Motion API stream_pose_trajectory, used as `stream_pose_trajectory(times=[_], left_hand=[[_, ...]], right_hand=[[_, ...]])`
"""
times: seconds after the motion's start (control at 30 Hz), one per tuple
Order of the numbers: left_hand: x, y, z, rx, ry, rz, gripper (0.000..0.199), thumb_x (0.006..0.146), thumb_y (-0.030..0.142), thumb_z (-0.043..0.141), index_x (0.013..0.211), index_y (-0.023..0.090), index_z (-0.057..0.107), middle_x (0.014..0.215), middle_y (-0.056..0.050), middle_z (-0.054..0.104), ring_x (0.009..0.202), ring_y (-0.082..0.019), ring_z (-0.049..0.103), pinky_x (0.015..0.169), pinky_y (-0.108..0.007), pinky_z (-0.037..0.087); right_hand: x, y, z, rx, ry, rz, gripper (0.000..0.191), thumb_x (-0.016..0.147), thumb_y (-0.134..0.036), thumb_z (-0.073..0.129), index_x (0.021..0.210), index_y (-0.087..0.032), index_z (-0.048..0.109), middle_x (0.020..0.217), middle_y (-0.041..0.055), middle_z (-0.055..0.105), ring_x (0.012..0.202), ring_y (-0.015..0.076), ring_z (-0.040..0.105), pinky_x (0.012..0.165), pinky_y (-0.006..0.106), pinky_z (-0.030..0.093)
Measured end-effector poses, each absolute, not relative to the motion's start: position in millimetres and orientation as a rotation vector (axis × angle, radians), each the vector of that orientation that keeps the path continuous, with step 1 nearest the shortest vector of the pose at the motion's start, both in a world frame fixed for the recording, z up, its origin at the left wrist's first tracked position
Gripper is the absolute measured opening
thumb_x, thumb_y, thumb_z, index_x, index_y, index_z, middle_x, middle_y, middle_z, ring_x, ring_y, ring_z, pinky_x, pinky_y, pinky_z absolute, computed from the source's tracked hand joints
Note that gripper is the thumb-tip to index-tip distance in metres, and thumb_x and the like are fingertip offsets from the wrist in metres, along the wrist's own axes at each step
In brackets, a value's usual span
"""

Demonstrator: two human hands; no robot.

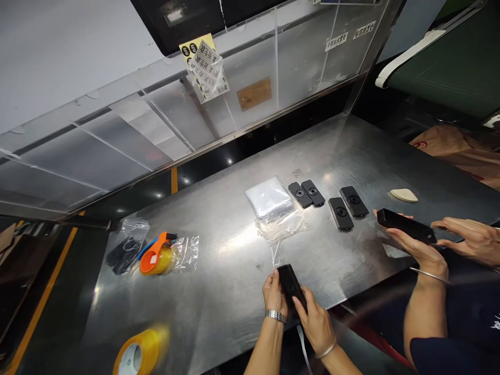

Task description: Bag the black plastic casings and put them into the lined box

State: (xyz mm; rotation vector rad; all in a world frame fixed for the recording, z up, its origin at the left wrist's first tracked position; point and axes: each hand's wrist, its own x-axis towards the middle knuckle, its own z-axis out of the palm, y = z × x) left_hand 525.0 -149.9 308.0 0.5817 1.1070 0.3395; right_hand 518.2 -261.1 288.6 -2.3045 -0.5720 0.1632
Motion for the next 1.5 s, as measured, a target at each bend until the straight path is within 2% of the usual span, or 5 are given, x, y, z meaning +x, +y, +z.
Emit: stream_pose_trajectory(times=[0.57,0.73,1.03,1.23,1.5], left_hand=[[488,-152,344,0.761,0.911,-0.051,0.029,0.062,0.04,0.07,0.069,0.013,0.062,0.058,-0.001,0.062,0.058,-0.013,0.056,0.057,-0.023,0.041],[479,-152,345,0.737,0.882,-0.167,0.03,0.059,0.041,0.072,0.064,0.015,0.06,0.053,0.001,0.059,0.052,-0.011,0.052,0.054,-0.022,0.038],[475,-156,350,0.765,0.842,-0.222,0.032,0.059,0.041,0.073,0.058,0.013,0.056,0.049,0.002,0.055,0.047,-0.007,0.045,0.05,-0.021,0.033],[478,-159,358,0.747,0.853,-0.176,0.03,0.061,0.039,0.072,0.059,0.014,0.057,0.05,0.002,0.054,0.048,-0.007,0.044,0.052,-0.02,0.033],[476,-161,376,0.654,0.705,-0.232,0.026,0.062,0.033,0.073,0.061,0.011,0.058,0.051,0.0,0.055,0.047,-0.007,0.045,0.05,-0.02,0.031]], right_hand=[[575,-271,369,-2.31,-0.849,0.283,0.021,0.081,-0.012,0.047,0.093,-0.024,0.059,0.083,0.002,0.053,0.08,0.0148,0.054,0.069,0.024,0.046],[582,-277,386,-2.338,-1.019,0.384,0.011,0.077,-0.014,0.052,0.074,-0.022,0.059,0.079,-0.0002,0.054,0.076,0.0142,0.051,0.063,0.023,0.041],[581,-284,382,-2.362,-1.109,0.452,0.013,0.08,-0.015,0.047,0.07,-0.021,0.054,0.075,0.0012,0.056,0.073,0.0159,0.051,0.059,0.025,0.036],[575,-286,387,-2.307,-0.96,0.466,0.019,0.086,-0.015,0.035,0.08,-0.019,0.053,0.074,0.0026,0.057,0.072,0.0166,0.054,0.064,0.027,0.04],[588,-295,391,-1.987,-0.933,0.637,0.013,0.077,-0.015,0.053,0.087,-0.022,0.056,0.072,-0.0036,0.06,0.056,0.0088,0.055,0.052,0.017,0.045]])
